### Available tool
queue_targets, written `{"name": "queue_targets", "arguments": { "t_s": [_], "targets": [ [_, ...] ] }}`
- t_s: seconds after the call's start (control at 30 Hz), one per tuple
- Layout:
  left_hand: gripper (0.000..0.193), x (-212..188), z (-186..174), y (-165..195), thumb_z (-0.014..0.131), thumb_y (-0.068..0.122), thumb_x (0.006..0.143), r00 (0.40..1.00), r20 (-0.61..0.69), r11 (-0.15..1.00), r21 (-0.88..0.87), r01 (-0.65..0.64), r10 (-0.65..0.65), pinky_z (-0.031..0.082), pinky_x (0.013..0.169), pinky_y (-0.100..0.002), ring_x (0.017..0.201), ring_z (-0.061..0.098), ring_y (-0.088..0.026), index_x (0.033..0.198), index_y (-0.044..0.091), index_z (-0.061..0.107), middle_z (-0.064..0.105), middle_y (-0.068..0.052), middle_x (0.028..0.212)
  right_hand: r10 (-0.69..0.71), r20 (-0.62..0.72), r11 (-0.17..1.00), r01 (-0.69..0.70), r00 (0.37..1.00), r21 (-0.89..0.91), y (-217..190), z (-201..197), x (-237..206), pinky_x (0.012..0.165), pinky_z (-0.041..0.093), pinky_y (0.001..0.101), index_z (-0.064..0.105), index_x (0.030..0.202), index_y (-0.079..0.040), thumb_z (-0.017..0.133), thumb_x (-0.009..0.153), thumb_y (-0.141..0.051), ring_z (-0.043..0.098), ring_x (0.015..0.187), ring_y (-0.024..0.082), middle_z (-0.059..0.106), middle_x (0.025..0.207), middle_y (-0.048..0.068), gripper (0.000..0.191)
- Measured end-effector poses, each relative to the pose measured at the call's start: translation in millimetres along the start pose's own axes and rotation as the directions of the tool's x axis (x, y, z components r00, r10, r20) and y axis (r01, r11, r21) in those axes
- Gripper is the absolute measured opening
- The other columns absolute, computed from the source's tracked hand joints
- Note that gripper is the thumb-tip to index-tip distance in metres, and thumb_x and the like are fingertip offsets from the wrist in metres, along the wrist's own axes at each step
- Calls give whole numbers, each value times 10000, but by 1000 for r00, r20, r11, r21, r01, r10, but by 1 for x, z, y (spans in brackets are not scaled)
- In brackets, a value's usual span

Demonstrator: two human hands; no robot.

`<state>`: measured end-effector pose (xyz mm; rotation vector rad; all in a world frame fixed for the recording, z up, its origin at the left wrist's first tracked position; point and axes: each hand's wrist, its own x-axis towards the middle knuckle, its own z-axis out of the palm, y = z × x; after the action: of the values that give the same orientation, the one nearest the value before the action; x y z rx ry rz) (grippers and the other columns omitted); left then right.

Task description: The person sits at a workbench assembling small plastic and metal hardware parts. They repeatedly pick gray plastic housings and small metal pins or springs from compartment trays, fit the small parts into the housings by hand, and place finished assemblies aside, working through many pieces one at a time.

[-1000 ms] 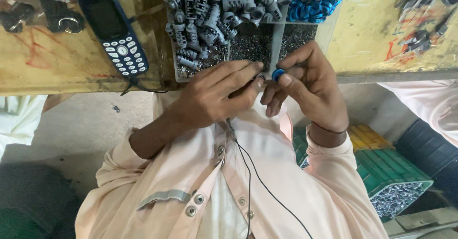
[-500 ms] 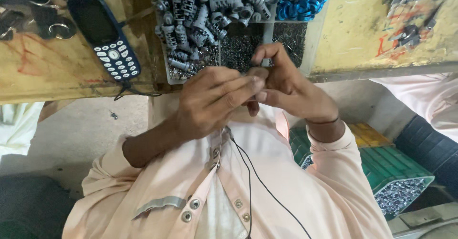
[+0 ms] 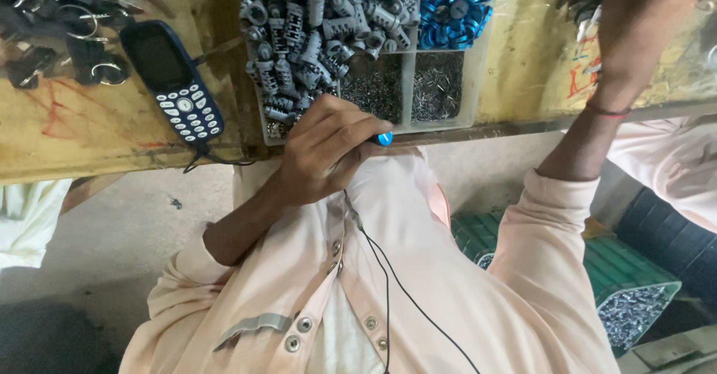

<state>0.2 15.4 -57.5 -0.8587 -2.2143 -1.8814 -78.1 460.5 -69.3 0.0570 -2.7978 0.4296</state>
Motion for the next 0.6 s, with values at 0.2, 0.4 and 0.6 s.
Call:
{"name": "queue_targets", "arguments": {
  "t_s": [0.2, 0.4, 0.6],
  "targets": [
    [388, 0, 3, -1, 813, -65, 851, 1000, -19, 1000, -17, 2, -2, 533, 887, -408, 1001, 658, -285, 1200, 23, 667, 702, -83, 1060, 34, 54, 959, -48, 998, 280, 7, -18, -19, 1112, 436, 420, 581, 1341, -3, 605, 1034, 105, 569, 1260, 358, 611, 1351, 187, 326],
    [400, -2, 0, -1, 809, -65, 831, 999, 30, 998, -49, 34, -33, 537, 886, -401, 999, 659, -279, 1193, 34, 670, 708, -80, 1065, -358, 179, 868, 397, 917, -297, -52, -16, -15, 871, 432, 481, 659, 1220, -19, 781, 794, 65, 554, 1048, 417, 603, 1124, 245, 452],
    [341, -2, 0, 0, 839, 1, 875, 999, 9, 998, -48, 43, -42, 531, 862, -391, 973, 658, -266, 1176, 31, 682, 715, -75, 1040, -23, 14, 993, 21, 1000, 112, -14, -10, -14, 843, 480, 420, 649, 1165, 11, 695, 987, 29, 584, 982, 313, 620, 1102, 167, 184]
  ]
}}
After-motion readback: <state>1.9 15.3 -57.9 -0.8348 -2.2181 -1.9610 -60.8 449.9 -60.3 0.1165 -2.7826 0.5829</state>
